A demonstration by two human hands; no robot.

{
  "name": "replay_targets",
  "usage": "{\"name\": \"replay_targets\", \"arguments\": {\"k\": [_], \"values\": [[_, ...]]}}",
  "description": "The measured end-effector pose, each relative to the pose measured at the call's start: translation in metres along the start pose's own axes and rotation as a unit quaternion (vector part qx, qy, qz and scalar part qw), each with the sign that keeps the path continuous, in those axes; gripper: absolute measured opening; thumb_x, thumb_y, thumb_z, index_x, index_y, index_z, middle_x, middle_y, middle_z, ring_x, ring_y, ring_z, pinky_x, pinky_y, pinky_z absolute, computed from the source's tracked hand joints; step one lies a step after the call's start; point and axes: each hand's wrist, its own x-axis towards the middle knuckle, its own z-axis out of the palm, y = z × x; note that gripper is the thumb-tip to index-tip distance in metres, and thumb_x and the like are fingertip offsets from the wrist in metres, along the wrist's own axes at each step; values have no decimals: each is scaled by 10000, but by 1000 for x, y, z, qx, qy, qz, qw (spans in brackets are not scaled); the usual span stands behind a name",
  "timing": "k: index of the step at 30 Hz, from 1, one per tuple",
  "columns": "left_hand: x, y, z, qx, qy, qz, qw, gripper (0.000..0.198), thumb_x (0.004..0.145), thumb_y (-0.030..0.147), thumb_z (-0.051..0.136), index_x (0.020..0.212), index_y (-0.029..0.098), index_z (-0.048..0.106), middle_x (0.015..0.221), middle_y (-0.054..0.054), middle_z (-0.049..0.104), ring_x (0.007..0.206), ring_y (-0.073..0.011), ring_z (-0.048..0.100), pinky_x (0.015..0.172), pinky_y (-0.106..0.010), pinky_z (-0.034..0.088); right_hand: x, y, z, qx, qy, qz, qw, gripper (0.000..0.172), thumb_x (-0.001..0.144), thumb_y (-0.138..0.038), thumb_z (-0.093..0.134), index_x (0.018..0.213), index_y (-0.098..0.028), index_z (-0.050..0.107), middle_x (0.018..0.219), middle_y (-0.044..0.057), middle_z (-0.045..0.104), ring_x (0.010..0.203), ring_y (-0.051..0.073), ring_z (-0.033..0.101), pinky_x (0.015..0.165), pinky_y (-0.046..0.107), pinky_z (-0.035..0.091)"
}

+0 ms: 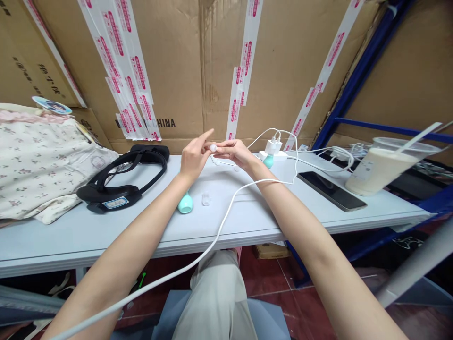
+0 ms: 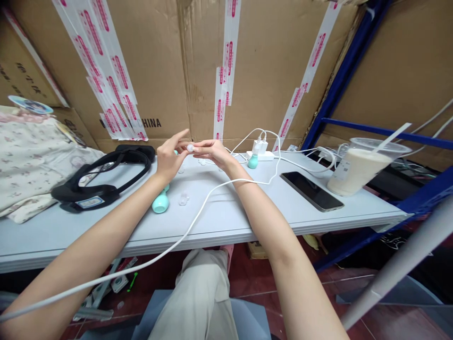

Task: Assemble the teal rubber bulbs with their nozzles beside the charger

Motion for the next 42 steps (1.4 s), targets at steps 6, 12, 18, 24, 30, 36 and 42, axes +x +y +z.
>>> {"name": "replay_targets", "arguments": {"k": [6, 12, 18, 24, 30, 36, 42], "values": [[3, 3, 2, -24, 1, -7, 1000, 148, 838, 297, 599, 889, 200, 699, 774, -28, 702, 663, -142, 582, 659, -281, 451, -3, -8, -2, -20, -5, 13, 1000, 389, 471, -346, 877, 794, -168, 752, 832, 59, 736, 855, 203, 679, 871, 368, 526], [4, 5, -2, -7, 12, 43, 999, 198, 881, 321, 535, 853, 207, 694, 786, -31, 709, 708, -153, 593, 691, -302, 462, -2, -7, 0, -15, 14, -10, 1000, 369, 442, -322, 891, 731, -150, 741, 789, 62, 727, 804, 195, 688, 863, 377, 534], [5, 6, -3, -3, 19, 85, 996, 241, 914, 329, 478, 853, 206, 676, 807, -27, 708, 730, -149, 597, 712, -310, 465, -3, -7, 2, -10, 23, -23, 999, 378, 422, -349, 892, 699, -151, 728, 749, 47, 724, 764, 179, 684, 842, 362, 540], [4, 2, -4, 7, 25, 91, 996, 218, 906, 325, 498, 875, 196, 671, 802, -33, 706, 729, -150, 596, 700, -303, 454, -3, -8, 7, -20, 32, -33, 999, 407, 413, -369, 892, 723, -158, 735, 768, 56, 729, 775, 187, 685, 832, 355, 549], [2, -2, -3, 21, 10, 70, 997, 217, 897, 331, 512, 845, 192, 671, 769, -33, 695, 704, -151, 581, 683, -297, 445, 1, 1, 8, -26, 47, -33, 998, 417, 411, -377, 890, 726, -155, 729, 754, 50, 726, 767, 179, 683, 828, 354, 544], [1, 2, -2, -20, 15, -5, 1000, 148, 840, 299, 597, 833, 180, 684, 747, -21, 686, 655, -132, 562, 641, -261, 447, 0, -4, -1, -110, 25, -25, 993, 461, 571, -478, 809, 920, -188, 726, 914, 59, 730, 850, 174, 679, 811, 326, 535], [3, -6, -6, -36, -24, -117, 992, 151, 753, 221, 667, 894, 172, 693, 770, -26, 673, 698, -137, 595, 678, -258, 460, -6, -17, -45, -487, 133, -5, 863, 332, 684, -427, 750, 941, -217, 734, 961, 40, 726, 963, 210, 652, 889, 352, 477]]}}
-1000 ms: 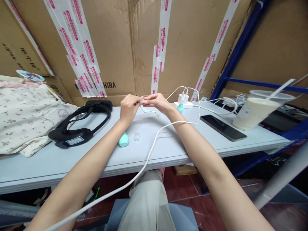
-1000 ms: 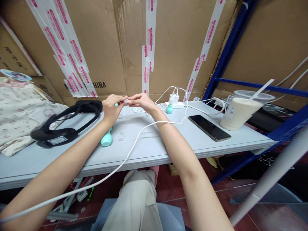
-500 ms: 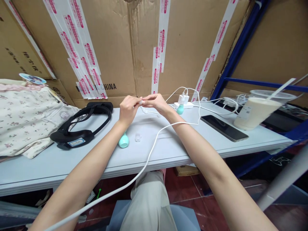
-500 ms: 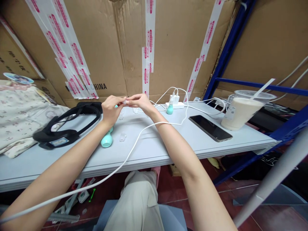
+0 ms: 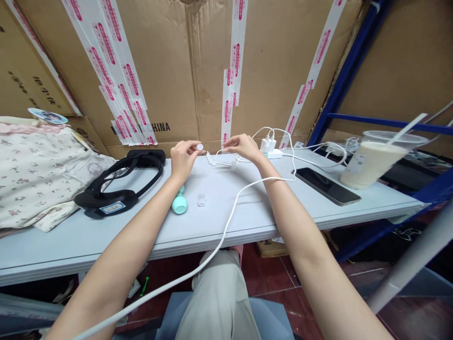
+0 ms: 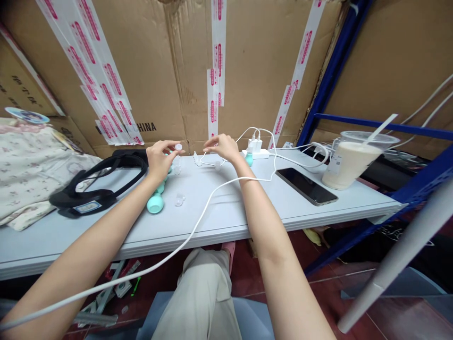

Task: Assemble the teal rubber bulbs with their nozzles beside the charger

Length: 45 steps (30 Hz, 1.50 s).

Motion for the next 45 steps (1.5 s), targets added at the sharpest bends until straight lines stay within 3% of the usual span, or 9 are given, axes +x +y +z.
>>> {"name": "replay_targets", "arguments": {"k": [4, 9, 13, 18, 23, 30, 34, 38, 45], "values": [[2, -3, 1, -34, -41, -23, 998, 147, 736, 231, 671, 868, 167, 679, 789, -28, 679, 692, -132, 595, 687, -259, 467, 2, 25, -5, -191, -91, 44, 976, 411, 652, -439, 769, 1027, -284, 711, 1102, 11, 693, 1076, 242, 606, 911, 358, 453], [2, -2, 4, -68, -100, -26, 992, 160, 718, 269, 686, 836, 163, 670, 751, -17, 679, 690, -135, 597, 685, -257, 465, 3, 38, 8, -200, -209, 57, 955, 381, 636, -336, 790, 997, -229, 729, 1056, 47, 695, 859, 189, 657, 742, 258, 494], [2, -2, 4, -88, -115, -41, 989, 179, 706, 306, 694, 811, 163, 672, 725, -17, 680, 686, -137, 598, 673, -252, 460, 2, 42, 18, -152, -204, 52, 966, 270, 624, -170, 770, 892, -173, 737, 895, 60, 690, 664, 141, 620, 570, 221, 493], [5, -1, 1, -100, -104, -65, 987, 238, 677, 375, 707, 777, 160, 682, 723, -30, 684, 668, -130, 593, 640, -237, 459, 1, 28, 25, 59, -159, 18, 985, 178, 675, -161, 719, 846, -171, 672, 898, 60, 649, 766, 166, 618, 508, 233, 549], [8, -5, 4, -215, -122, -141, 959, 293, 705, 336, 636, 900, 128, 704, 649, -17, 656, 439, -77, 495, 462, -209, 434, -2, 10, 33, 286, -179, 15, 941, 309, 721, -241, 706, 935, -199, 486, 847, 11, 622, 675, 119, 641, 556, 272, 579], [11, -8, 3, -249, -108, -162, 949, 353, 656, 289, 669, 956, 111, 718, 695, -29, 683, 506, -83, 540, 496, -208, 479, -3, 7, 37, 254, -170, -39, 951, 335, 681, -349, 741, 863, -196, 504, 742, -10, 609, 649, 102, 580, 459, 171, 471], [12, -3, -3, -230, -111, -156, 954, 404, 608, 285, 731, 981, 130, 714, 724, -36, 706, 544, -94, 561, 499, -202, 467, -5, 0, 31, 246, -211, -65, 944, 354, 775, -398, 649, 1068, -210, 587, 878, 28, 655, 695, 97, 551, 485, 163, 444], [12, 2, -8, -249, -112, -160, 949, 377, 573, 276, 761, 909, 126, 679, 669, -25, 695, 497, -90, 558, 486, -204, 466, -6, -3, 31, 264, -207, -51, 941, 468, 815, -404, 603, 1235, -247, 471, 934, 25, 668, 693, 92, 530, 471, 151, 407], [13, 0, -10, -255, -171, -166, 937, 227, 652, 313, 700, 740, 119, 621, 659, -45, 684, 446, -90, 557, 455, -216, 446, -5, 2, 32, 259, -265, -12, 929, 389, 681, -372, 737, 988, -213, 558, 1002, 46, 661, 775, 112, 594, 553, 186, 486]]}}
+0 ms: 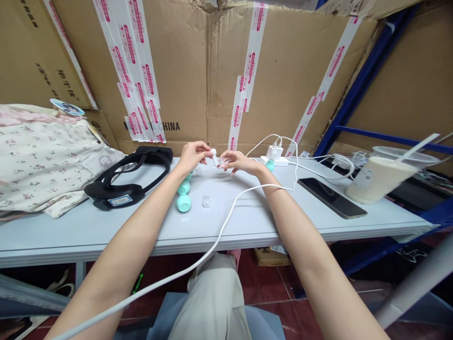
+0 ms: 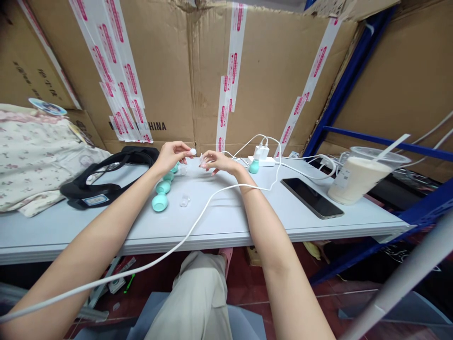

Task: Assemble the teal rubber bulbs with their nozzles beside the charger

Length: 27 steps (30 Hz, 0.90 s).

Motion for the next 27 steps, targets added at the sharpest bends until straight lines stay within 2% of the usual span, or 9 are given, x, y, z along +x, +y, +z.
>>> {"name": "replay_targets", "arguments": {"k": [3, 6, 10, 18, 21, 24, 27], "values": [[-1, 1, 0, 20, -18, 16, 1000, 213, 669, 303, 683, 757, 114, 641, 643, -37, 671, 449, -91, 553, 472, -228, 459, -1, -3, 0, -32, 24, -15, 999, 353, 717, -403, 702, 998, -202, 628, 972, 54, 662, 768, 110, 589, 544, 171, 468], [-2, 2, 0, 25, -27, 29, 999, 198, 675, 290, 667, 747, 107, 648, 635, -38, 665, 443, -92, 543, 469, -234, 465, -2, -8, 2, -11, 61, -43, 997, 358, 743, -445, 672, 998, -194, 649, 941, 50, 667, 722, 96, 583, 533, 166, 451], [-2, 0, 0, 32, -7, 32, 999, 189, 683, 286, 653, 754, 111, 648, 638, -35, 667, 447, -89, 544, 459, -219, 459, 0, -12, 6, 4, 113, -65, 992, 379, 741, -482, 667, 956, -169, 663, 911, 50, 668, 623, 73, 567, 489, 164, 417], [1, -7, -2, 110, 26, 79, 991, 177, 731, 279, 580, 789, 137, 670, 671, -27, 683, 531, -114, 579, 508, -214, 445, 7, -14, 19, 36, 152, -99, 983, 489, 671, -546, 701, 948, -144, 675, 875, 60, 685, 611, 92, 595, 508, 187, 460], [-1, -4, -4, 198, 23, 89, 976, 201, 773, 291, 555, 837, 173, 706, 695, -22, 697, 540, -118, 572, 568, -233, 428, 8, -12, 20, 42, 156, -105, 981, 494, 657, -540, 717, 957, -149, 686, 871, 55, 694, 660, 109, 627, 576, 200, 497], [-3, 0, -6, 303, 2, 118, 946, 228, 814, 270, 517, 863, 215, 733, 723, -31, 702, 610, -144, 589, 629, -254, 400, 9, -10, 20, 45, 149, -104, 982, 464, 657, -511, 729, 954, -155, 697, 863, 46, 701, 741, 133, 660, 670, 223, 522], [-5, 1, -7, 349, -11, 139, 927, 260, 826, 223, 481, 856, 218, 740, 766, -51, 698, 717, -175, 606, 658, -264, 385, 10, -11, 22, 41, 154, -97, 983, 460, 636, -494, 748, 946, -156, 707, 839, 41, 707, 757, 145, 666, 716, 252, 532]]}}
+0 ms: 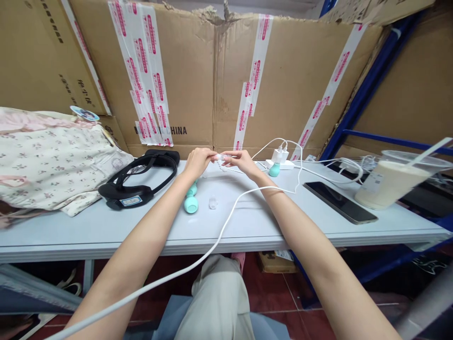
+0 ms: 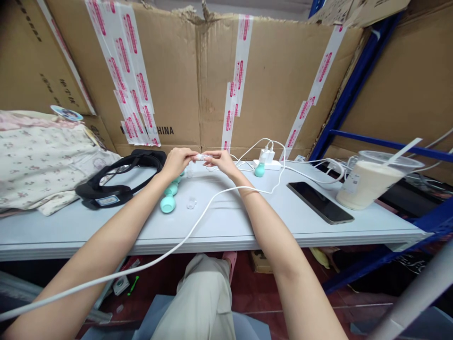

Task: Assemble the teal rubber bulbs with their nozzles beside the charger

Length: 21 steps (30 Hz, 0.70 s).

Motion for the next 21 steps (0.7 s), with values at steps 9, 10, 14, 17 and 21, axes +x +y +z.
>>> {"name": "replay_targets", "arguments": {"k": [9, 10, 14, 17, 21], "values": [[2, 3, 6, 43, -5, 32, 999, 286, 839, 161, 423, 794, 160, 705, 756, -78, 666, 727, -187, 585, 664, -277, 366, -1, -13, -5, -50, -9, -21, 999, 446, 663, -492, 714, 922, -130, 729, 674, 22, 668, 626, 117, 623, 658, 242, 532], [2, 5, 5, 50, -7, 35, 998, 286, 839, 157, 419, 780, 155, 699, 751, -81, 662, 717, -187, 580, 656, -278, 363, -1, -13, -7, -58, -15, -27, 998, 443, 671, -497, 706, 919, -130, 732, 659, 18, 660, 613, 112, 613, 651, 237, 530], [2, 12, 4, 90, -54, 52, 993, 286, 814, 104, 410, 743, 143, 684, 735, -86, 655, 678, -180, 567, 621, -279, 347, -2, -14, -11, -104, -48, -27, 993, 438, 687, -501, 695, 916, -130, 737, 626, 12, 642, 581, 109, 598, 618, 228, 524], [0, 15, 6, 110, -70, 53, 990, 293, 810, 83, 400, 750, 141, 681, 730, -84, 651, 662, -172, 563, 604, -274, 340, -3, -15, -12, -119, -56, -19, 991, 428, 684, -494, 701, 901, -127, 739, 611, 10, 636, 562, 108, 598, 595, 222, 523], [-2, 16, 11, 111, -51, 46, 991, 298, 822, 75, 389, 785, 150, 674, 758, -82, 649, 693, -175, 575, 612, -270, 351, -3, -18, -12, -103, -60, -18, 993, 408, 678, -484, 708, 874, -128, 741, 635, 5, 645, 565, 102, 604, 610, 224, 534]]}}
